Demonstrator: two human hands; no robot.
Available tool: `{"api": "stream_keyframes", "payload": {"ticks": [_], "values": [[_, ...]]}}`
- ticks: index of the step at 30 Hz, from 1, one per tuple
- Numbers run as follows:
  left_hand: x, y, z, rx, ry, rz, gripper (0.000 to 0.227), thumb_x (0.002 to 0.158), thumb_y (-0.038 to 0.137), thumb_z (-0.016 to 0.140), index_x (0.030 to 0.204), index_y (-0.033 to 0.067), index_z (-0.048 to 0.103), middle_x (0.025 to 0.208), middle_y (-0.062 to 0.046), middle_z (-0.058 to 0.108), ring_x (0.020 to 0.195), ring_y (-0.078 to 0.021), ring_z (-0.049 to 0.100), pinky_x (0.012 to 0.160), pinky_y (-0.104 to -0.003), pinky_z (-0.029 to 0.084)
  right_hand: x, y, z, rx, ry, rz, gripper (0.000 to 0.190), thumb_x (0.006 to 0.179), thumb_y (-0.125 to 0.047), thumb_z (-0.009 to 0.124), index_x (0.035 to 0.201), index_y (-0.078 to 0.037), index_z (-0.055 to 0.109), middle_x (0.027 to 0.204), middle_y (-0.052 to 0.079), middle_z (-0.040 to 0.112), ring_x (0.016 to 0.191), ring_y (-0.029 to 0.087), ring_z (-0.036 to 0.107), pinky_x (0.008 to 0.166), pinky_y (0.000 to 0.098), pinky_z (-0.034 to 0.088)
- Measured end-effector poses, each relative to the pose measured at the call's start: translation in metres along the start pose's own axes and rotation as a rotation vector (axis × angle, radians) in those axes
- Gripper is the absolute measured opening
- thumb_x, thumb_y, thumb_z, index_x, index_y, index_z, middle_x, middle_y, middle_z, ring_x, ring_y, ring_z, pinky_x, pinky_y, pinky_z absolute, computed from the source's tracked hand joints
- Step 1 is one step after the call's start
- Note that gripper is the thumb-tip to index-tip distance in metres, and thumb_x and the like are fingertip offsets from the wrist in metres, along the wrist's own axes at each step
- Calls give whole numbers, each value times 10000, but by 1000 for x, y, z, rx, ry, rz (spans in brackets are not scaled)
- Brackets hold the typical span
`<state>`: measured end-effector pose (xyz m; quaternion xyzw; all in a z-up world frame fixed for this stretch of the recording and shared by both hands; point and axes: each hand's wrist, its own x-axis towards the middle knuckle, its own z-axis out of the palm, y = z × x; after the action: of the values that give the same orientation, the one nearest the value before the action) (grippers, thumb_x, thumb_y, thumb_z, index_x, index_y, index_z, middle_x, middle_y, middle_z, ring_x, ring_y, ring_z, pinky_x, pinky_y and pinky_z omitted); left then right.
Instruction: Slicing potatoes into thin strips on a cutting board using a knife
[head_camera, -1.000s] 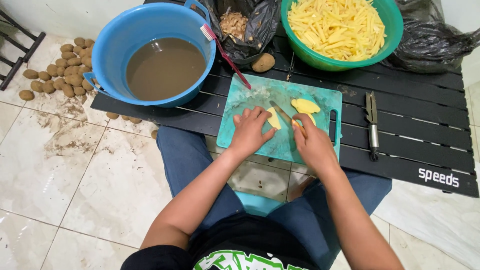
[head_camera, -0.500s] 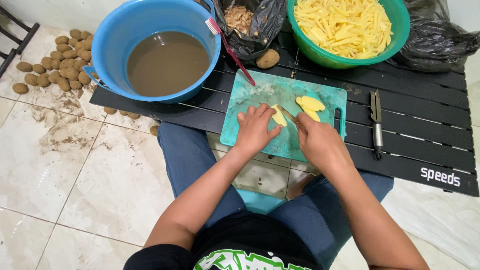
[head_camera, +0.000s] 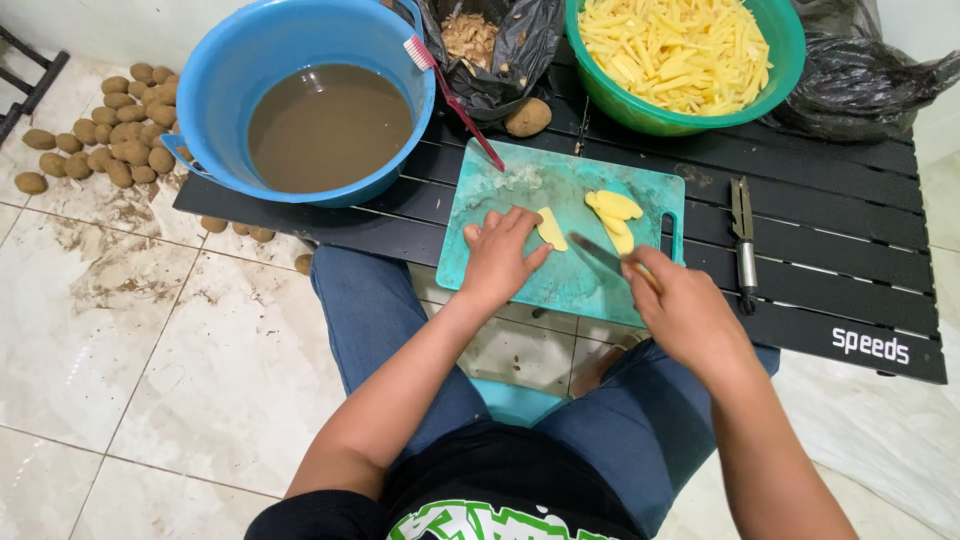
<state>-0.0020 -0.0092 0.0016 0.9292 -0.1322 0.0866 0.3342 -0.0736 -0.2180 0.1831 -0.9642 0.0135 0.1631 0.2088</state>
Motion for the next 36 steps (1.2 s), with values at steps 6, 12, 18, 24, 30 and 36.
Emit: {"api": "stream_keyframes", "payload": {"ticks": [6, 12, 18, 24, 30, 36], "values": [[0, 2, -1, 42, -9, 22, 318, 928, 385, 682, 1178, 191, 643, 1169, 45, 594, 1058, -237, 516, 827, -445, 317, 45, -20, 25, 17, 87, -105, 284, 1027, -284, 463, 1260, -206, 605, 862, 198, 753, 988, 500, 690, 851, 614, 540], [0, -1, 3, 54, 28, 46, 306, 927, 382, 684, 1165, 195, 642, 1172, 49, 596, 1051, -237, 521, 813, -442, 322, 44, -35, 32, -21, 108, -88, 270, 1039, -268, 463, 1239, -191, 628, 886, 254, 735, 971, 522, 694, 832, 611, 542], [1, 2, 0, 66, -1, 14, 299, 940, 390, 661, 1174, 205, 636, 1187, 56, 591, 1063, -232, 515, 821, -450, 329, 16, -30, 26, -107, 23, -60, 294, 1036, -233, 415, 1232, -164, 622, 884, 287, 734, 922, 539, 699, 803, 626, 546], [2, 0, 2, 66, -22, 0, 313, 941, 398, 653, 1182, 198, 636, 1213, 53, 588, 1076, -239, 511, 832, -458, 332, -27, -14, 19, -179, -26, -4, 302, 1017, -212, 429, 1248, -134, 607, 946, 281, 746, 942, 544, 701, 788, 659, 559], [-1, 3, -2, 37, -21, 8, 342, 972, 385, 636, 1256, 195, 606, 1215, 46, 581, 1078, -226, 506, 840, -441, 316, -26, -19, 0, -92, -25, 27, 328, 993, -248, 459, 1269, -176, 622, 989, 304, 754, 1033, 558, 667, 911, 672, 513], [-1, 0, -1, 37, 29, 15, 303, 944, 364, 671, 1181, 178, 637, 1190, 13, 561, 1059, -255, 517, 830, -458, 330, 29, -29, 17, -3, 86, -113, 304, 1016, -229, 456, 1265, -159, 616, 923, 270, 740, 976, 544, 682, 829, 648, 530]]}}
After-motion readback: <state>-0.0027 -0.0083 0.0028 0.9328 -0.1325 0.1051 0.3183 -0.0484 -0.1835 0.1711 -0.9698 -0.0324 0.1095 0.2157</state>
